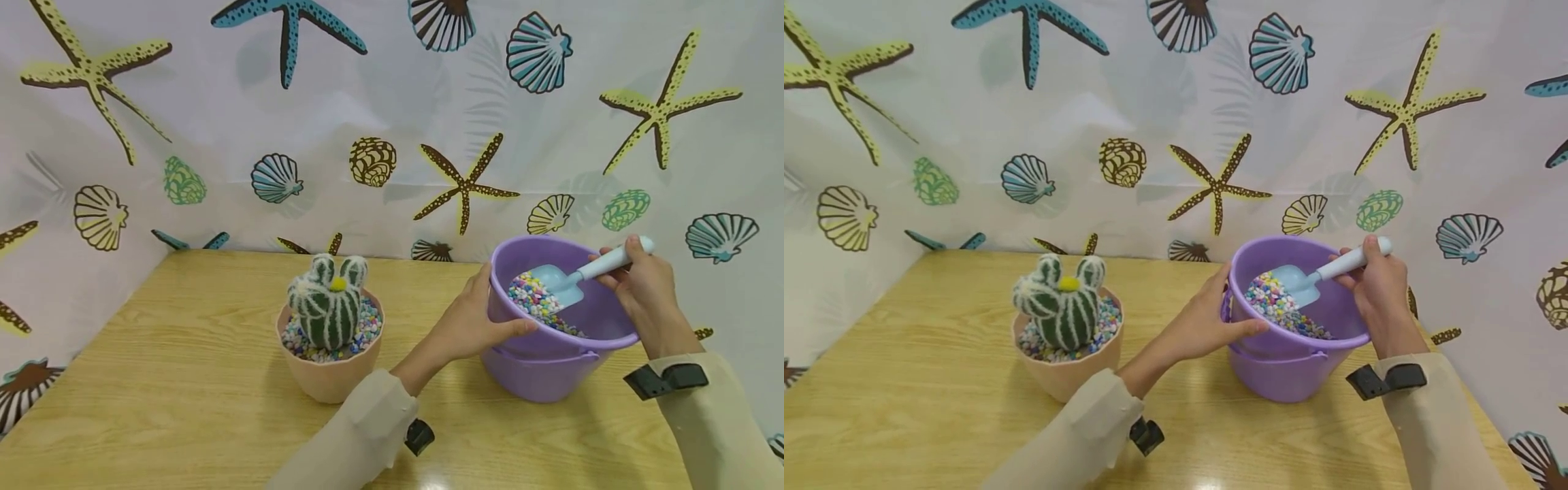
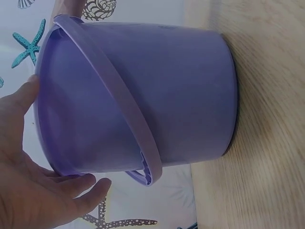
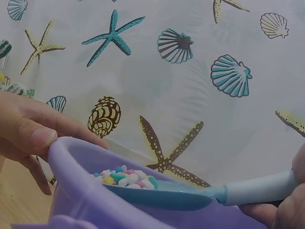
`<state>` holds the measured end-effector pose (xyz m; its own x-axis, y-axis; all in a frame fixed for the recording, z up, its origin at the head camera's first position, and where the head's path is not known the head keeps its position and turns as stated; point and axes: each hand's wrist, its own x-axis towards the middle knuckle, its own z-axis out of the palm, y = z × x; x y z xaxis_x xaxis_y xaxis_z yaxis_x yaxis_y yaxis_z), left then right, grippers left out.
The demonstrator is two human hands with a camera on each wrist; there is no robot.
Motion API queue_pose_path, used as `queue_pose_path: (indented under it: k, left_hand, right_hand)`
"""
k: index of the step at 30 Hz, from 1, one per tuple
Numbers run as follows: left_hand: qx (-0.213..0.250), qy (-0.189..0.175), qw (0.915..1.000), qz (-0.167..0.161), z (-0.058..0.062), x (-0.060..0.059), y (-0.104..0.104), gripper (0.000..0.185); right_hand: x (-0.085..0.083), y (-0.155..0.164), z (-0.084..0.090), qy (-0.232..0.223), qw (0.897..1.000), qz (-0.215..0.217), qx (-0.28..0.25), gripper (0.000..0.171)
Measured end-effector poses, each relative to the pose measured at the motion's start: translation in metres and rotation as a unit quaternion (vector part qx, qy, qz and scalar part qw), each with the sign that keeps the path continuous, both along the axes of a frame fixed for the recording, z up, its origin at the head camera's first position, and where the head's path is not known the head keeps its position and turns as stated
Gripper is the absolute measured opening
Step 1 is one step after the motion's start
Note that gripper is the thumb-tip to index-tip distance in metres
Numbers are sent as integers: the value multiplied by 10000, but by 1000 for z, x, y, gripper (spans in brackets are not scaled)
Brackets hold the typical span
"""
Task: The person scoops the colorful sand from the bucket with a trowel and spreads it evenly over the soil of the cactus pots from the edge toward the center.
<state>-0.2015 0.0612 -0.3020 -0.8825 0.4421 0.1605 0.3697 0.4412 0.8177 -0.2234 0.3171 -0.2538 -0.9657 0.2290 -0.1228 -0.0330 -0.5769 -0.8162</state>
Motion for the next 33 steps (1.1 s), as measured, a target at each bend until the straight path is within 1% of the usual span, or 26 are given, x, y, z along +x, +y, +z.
queue_pose_path:
  k: [4,7,11,14,19,24,29,33]
  left_hand:
    - [6,129,9999,-50,1,-1,-4,105]
    - [39,213,9997,-79,2,-1,-7,99]
    - [22,334,9994,-104,4,1,-9,94]
    - [-3,436,9990,-110,6,2,-11,91]
    - [82,634,9978,-145,5,3,-15,82]
    - [132,815,9963,-222,3,3,-19,73]
    - [150,813,9963,-230,1,4,-23,63]
    - [54,713,9973,-138,2,8,-32,62]
  right_hand:
    - [-1,2,3,-12,9996,124,-267,40]
    - [-2,2,6,-32,9991,100,-402,47]
    - [-2,2,7,-45,9987,77,-503,51]
    - [0,2,7,-56,9975,63,-704,54]
    - [5,2,6,-5,9943,-146,-1052,52]
    - [10,3,7,116,9913,-178,-1298,54]
    - [14,1,6,196,9877,-311,-1518,52]
    - [19,-6,6,267,9818,-473,-1821,50]
